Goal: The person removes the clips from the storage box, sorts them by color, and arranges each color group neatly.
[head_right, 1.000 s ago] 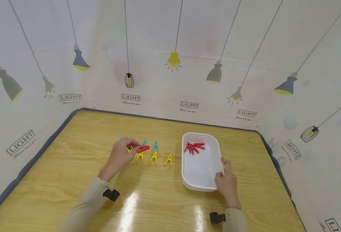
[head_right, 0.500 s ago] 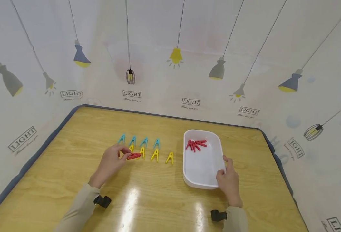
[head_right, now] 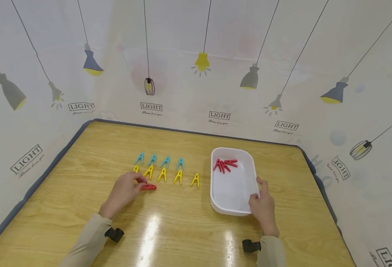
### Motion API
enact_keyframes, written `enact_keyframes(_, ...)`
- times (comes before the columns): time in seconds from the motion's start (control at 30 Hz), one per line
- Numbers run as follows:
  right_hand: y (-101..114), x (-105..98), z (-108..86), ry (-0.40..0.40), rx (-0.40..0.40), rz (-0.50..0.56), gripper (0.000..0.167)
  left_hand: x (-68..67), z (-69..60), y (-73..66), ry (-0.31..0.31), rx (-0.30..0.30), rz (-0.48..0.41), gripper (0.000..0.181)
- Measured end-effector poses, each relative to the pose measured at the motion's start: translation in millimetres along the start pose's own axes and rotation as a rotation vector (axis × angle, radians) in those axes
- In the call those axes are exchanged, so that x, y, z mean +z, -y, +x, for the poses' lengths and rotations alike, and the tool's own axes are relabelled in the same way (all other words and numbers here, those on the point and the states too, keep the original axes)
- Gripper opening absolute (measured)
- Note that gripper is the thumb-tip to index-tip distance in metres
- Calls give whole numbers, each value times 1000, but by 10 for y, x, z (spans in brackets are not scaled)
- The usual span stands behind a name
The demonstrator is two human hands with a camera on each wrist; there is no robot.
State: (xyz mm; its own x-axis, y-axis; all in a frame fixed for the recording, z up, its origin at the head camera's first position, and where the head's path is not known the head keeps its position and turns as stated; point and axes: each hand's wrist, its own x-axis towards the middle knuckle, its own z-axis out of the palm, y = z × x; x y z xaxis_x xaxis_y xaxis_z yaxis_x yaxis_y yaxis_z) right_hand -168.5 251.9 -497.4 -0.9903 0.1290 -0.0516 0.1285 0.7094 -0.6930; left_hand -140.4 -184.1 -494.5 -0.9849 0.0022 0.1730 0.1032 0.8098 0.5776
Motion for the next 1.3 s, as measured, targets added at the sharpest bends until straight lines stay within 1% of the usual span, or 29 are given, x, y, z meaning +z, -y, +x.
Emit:
enact_keyframes(0.13, -3, 4, -2, -18, -11, -2, 60, 7, -14, 63, 5, 26, 48, 9)
enact_keyframes(0.23, -5, 5, -5, -32, -18, -5, 60, 4, -20, 87, 37, 25, 68, 10)
enact_keyframes(0.47, 2, 12, 4, -27, -15, -4, 60, -3, -30, 83, 97, 16, 55, 11)
enact_keyframes(0.57, 3, 13, 10, -27, -12, -9, 60, -2, -30, 80, 104, 36, 54, 10)
enact_keyframes(0.7, 5, 6, 6, -31, -11, -7, 60, 9, -16, 78, 86, 69, 53, 7)
enact_keyframes(0.73, 2, 7, 3, -30, -11, -7, 60, 12, -12, 77, 88, 69, 50, 7)
enact_keyframes(0.83, -8, 17, 0, -24, -16, -4, 59, 23, -9, 69, 106, 58, 54, 5)
enact_keyframes(0.93, -13, 33, -2, -20, -19, -5, 59, 28, -16, 57, 144, 26, 57, 4)
enact_keyframes(1.07, -11, 38, -8, -24, -19, -5, 60, 31, -27, 43, 170, -5, 41, 1)
enact_keyframes(1.2, -13, 27, -8, -35, -11, -7, 60, 15, -44, 25, 179, -38, 32, 6)
enact_keyframes(1.3, -19, 24, -3, -41, -5, -9, 60, 4, -60, 14, 153, -33, 60, 7)
